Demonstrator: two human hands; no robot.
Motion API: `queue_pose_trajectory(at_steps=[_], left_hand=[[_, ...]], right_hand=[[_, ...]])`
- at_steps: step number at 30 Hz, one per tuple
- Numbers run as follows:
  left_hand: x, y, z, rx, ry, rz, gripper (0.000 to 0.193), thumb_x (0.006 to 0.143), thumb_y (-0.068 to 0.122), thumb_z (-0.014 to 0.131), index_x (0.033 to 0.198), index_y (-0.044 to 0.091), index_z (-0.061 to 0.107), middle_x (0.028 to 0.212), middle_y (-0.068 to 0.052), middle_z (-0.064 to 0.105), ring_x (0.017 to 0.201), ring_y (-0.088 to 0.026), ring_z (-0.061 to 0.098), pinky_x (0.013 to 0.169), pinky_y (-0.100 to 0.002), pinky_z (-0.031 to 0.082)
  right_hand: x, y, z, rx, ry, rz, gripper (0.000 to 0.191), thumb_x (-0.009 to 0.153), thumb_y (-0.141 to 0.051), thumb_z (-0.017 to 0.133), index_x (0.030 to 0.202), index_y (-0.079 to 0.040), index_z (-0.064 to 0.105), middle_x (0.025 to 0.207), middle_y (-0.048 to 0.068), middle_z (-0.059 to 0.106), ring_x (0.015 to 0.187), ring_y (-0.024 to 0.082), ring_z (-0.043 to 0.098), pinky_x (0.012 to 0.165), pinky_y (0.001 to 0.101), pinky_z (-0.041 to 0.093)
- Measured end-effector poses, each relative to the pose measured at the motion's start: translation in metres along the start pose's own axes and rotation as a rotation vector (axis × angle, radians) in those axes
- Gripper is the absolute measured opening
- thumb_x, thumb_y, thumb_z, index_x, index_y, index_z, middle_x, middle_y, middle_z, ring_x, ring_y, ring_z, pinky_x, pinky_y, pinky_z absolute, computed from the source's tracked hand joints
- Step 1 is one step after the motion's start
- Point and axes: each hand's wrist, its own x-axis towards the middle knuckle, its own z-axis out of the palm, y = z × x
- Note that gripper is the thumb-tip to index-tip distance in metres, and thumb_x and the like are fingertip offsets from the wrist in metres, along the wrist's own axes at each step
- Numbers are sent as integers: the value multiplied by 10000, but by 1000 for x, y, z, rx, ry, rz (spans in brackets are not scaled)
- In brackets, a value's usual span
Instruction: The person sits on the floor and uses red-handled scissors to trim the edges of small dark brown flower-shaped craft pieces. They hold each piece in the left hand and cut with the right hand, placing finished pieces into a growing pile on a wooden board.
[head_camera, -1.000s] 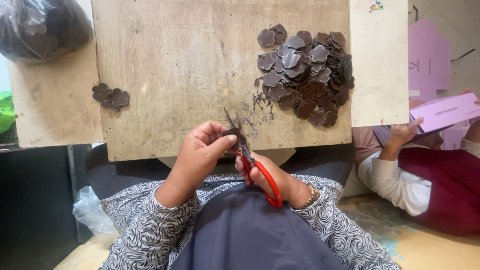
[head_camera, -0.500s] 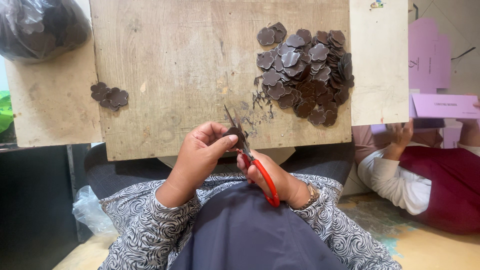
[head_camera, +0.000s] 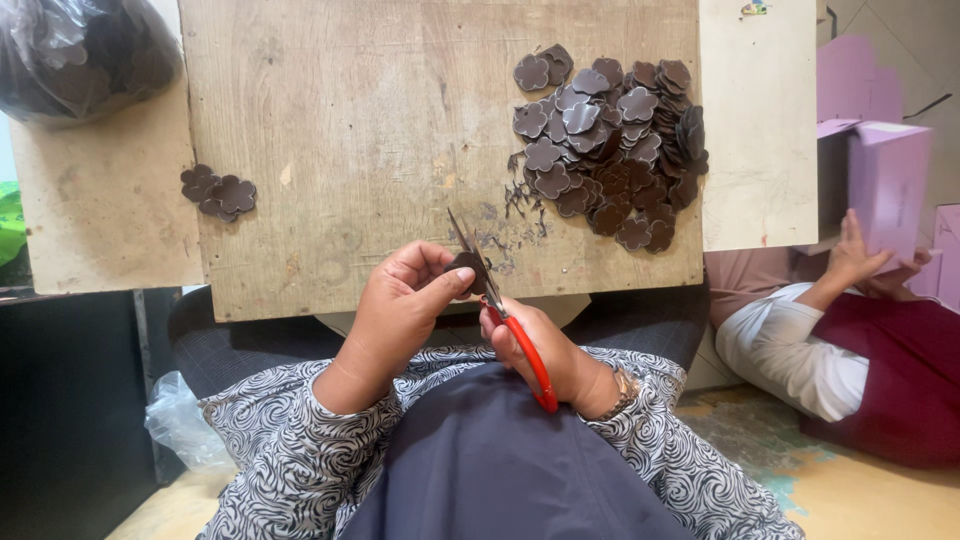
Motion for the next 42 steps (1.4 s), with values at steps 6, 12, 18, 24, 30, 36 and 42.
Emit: queue_pose_trajectory(at_steps=[6, 12, 18, 24, 30, 36, 42], left_hand=[[-1, 2, -2, -2, 15, -23, 53, 971, 60, 681, 986, 18, 653, 929, -46, 731, 846, -87, 658, 755, -246, 522], [0, 4, -2, -34, -27, 17, 73, 976, 75, 678, 986, 10, 649, 941, -55, 726, 874, -104, 670, 814, -262, 554], [0, 6, -4, -19, -26, 16, 88, 966, 102, 684, 993, 24, 653, 928, -40, 726, 856, -94, 668, 792, -253, 551], [0, 8, -6, 117, 34, -9, 110, 962, 176, 700, 989, 77, 661, 895, 12, 723, 791, -39, 629, 667, -209, 475], [1, 7, -5, 111, 49, -12, 108, 958, 174, 699, 995, 79, 662, 893, 17, 717, 786, -40, 625, 665, -214, 487], [1, 7, -6, 119, 62, -22, 101, 951, 163, 703, 982, 77, 661, 886, 9, 724, 783, -48, 629, 673, -219, 483], [0, 9, -6, 117, 64, -28, 99, 950, 169, 703, 979, 83, 663, 892, 15, 718, 798, -47, 631, 687, -224, 487]], right_hand=[[0, 4, 1, 77, -14, 32, 649, 940, -731, 525, 1017, -88, 496, 811, -45, 431, 677, 51, 374, 575, 220, 382], [1, 5, -1, 59, -9, 38, 639, 943, -726, 511, 1013, -91, 499, 802, -38, 448, 661, 53, 400, 574, 222, 411], [1, 5, 0, 70, -7, 55, 637, 950, -726, 503, 984, -90, 505, 749, -42, 445, 632, 55, 408, 566, 224, 410], [2, 6, -1, 64, -2, 90, 630, 932, -724, 512, 983, -96, 515, 749, -49, 451, 625, 50, 404, 549, 223, 401], [1, 6, -1, 43, -5, 64, 624, 955, -716, 505, 978, -92, 510, 741, -52, 451, 625, 45, 407, 552, 220, 405], [2, 7, 0, 62, 12, 92, 575, 970, -662, 521, 989, -88, 525, 712, -58, 446, 603, 39, 394, 529, 213, 377], [2, 6, 1, 75, 13, 112, 562, 971, -644, 525, 1018, -84, 533, 713, -67, 448, 602, 28, 384, 524, 203, 369]])
